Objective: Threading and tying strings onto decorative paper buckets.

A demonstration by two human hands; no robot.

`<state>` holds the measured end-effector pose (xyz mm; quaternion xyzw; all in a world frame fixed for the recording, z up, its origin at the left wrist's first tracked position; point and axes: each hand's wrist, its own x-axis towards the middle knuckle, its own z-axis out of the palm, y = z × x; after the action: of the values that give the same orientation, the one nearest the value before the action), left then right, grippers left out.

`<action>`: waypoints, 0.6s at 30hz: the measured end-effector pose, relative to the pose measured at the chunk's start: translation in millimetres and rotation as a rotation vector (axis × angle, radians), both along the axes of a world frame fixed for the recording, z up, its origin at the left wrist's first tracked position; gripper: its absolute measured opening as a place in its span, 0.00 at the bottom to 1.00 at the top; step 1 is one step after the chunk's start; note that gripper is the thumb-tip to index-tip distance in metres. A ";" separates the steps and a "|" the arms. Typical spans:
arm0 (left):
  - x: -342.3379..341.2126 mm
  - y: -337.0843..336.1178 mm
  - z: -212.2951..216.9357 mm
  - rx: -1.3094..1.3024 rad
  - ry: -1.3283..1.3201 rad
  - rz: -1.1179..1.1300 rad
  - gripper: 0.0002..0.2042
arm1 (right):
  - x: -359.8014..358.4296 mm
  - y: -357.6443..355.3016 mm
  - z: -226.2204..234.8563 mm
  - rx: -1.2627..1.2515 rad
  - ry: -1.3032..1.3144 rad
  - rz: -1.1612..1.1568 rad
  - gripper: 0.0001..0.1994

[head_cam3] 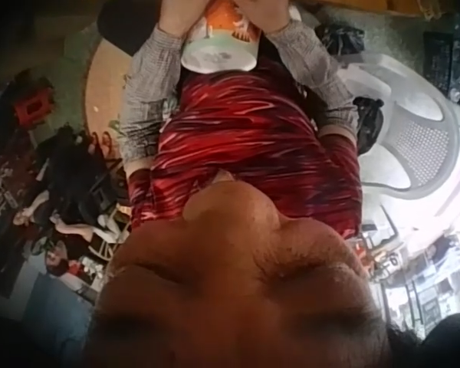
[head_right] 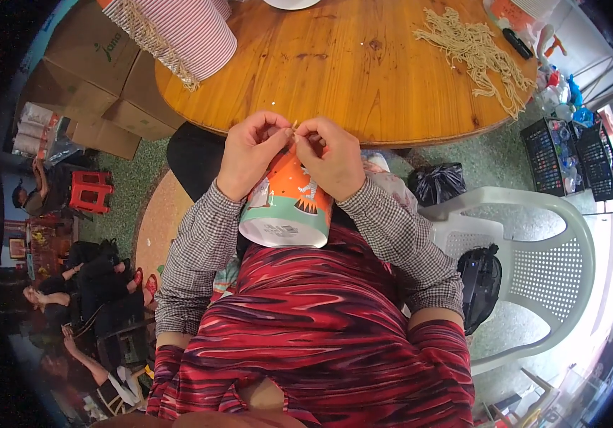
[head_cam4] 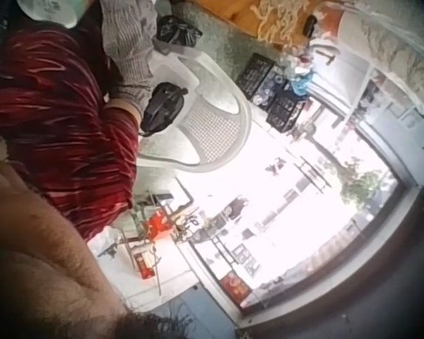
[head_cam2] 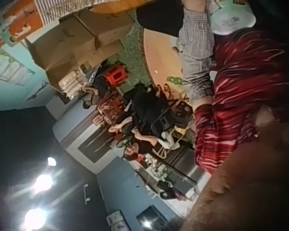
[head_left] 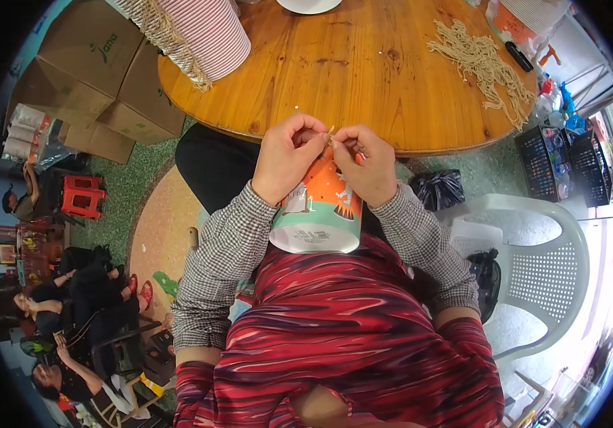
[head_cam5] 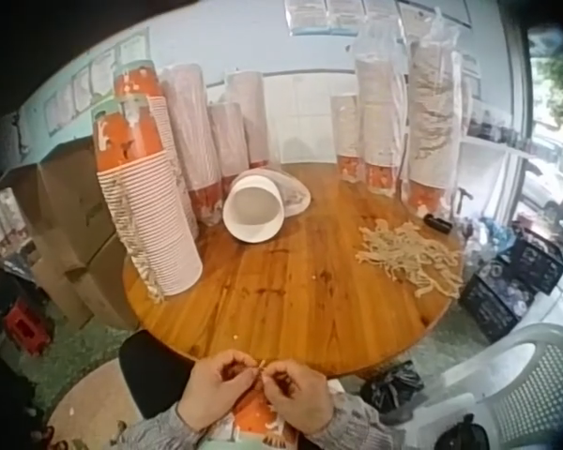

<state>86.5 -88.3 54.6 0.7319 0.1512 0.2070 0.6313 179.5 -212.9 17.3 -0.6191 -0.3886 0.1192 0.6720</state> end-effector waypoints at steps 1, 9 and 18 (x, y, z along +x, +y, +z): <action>-2.0 -0.8 1.0 0.055 0.029 0.013 0.04 | -1.5 -0.3 1.0 0.026 -0.033 -0.002 0.04; -8.7 -4.5 6.0 0.377 -0.034 0.069 0.05 | -1.1 -1.6 -2.4 0.003 0.058 0.026 0.04; -11.2 -5.0 9.1 0.385 -0.013 0.034 0.04 | 0.5 -0.7 -3.4 0.051 0.117 0.068 0.04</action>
<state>75.4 -93.4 63.7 0.8351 0.1171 0.2474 0.4771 180.0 -213.6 13.9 -0.5803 -0.3724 0.1678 0.7046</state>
